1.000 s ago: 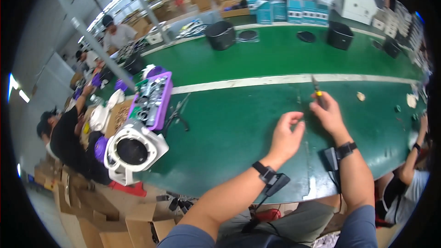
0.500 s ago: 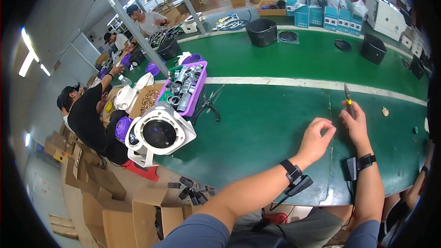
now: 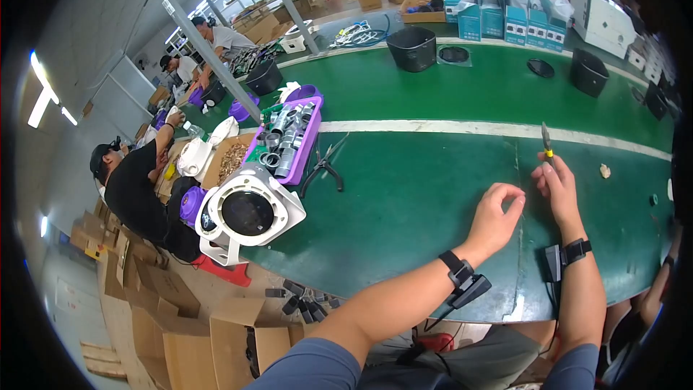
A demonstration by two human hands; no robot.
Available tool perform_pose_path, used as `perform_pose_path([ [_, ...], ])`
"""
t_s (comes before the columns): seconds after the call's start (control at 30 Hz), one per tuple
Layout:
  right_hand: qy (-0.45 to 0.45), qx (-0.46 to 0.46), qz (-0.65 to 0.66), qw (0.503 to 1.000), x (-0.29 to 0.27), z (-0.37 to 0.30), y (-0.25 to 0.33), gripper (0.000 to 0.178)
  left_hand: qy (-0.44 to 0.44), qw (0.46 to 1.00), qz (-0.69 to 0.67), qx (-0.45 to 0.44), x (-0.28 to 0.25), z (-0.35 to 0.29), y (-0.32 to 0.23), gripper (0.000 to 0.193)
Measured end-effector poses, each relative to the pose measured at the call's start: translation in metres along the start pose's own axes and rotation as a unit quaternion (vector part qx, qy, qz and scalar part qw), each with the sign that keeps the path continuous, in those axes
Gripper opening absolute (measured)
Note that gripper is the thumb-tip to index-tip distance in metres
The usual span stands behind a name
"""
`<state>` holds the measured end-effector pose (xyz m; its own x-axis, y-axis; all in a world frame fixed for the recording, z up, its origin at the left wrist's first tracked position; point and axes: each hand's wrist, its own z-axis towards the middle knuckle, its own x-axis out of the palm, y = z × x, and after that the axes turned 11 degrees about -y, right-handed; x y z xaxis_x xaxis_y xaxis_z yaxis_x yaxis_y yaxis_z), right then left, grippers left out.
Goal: Assemble a small purple and white electronic device by connecting wires and components using pliers.
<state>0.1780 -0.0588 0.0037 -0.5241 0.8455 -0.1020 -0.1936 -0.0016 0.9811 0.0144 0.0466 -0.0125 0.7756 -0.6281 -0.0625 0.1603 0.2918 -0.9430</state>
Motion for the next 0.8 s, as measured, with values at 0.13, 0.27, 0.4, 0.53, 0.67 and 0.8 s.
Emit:
perform_pose_path([
  [0.13, -0.016, -0.019, 0.029, 0.999, 0.003, 0.0, -0.003, 0.039, -0.001, 1.0, 0.006, 0.012, -0.001, 0.0, 0.002, 0.016],
  [0.27, -0.065, -0.056, 0.083, 0.993, 0.01, -0.002, 0.003, 0.041, -0.001, 1.0, 0.01, 0.013, -0.001, 0.0, 0.002, 0.015],
  [0.4, -0.035, -0.054, 0.028, 0.998, 0.0, -0.002, 0.004, 0.04, -0.002, 1.0, 0.007, 0.015, 0.0, -0.001, 0.002, 0.014],
  [0.53, -0.051, -0.026, -0.008, 0.998, 0.002, -0.001, 0.003, 0.034, 0.001, 1.0, 0.011, 0.01, 0.0, 0.0, 0.002, 0.013],
  [0.67, -0.058, -0.026, -0.021, 0.998, 0.003, -0.001, 0.001, 0.032, 0.001, 1.0, 0.014, 0.018, 0.001, 0.0, 0.004, 0.013],
  [0.8, -0.055, -0.02, -0.031, 0.998, 0.006, -0.003, 0.001, 0.031, 0.0, 1.0, 0.013, 0.015, 0.0, 0.0, 0.005, 0.013],
])
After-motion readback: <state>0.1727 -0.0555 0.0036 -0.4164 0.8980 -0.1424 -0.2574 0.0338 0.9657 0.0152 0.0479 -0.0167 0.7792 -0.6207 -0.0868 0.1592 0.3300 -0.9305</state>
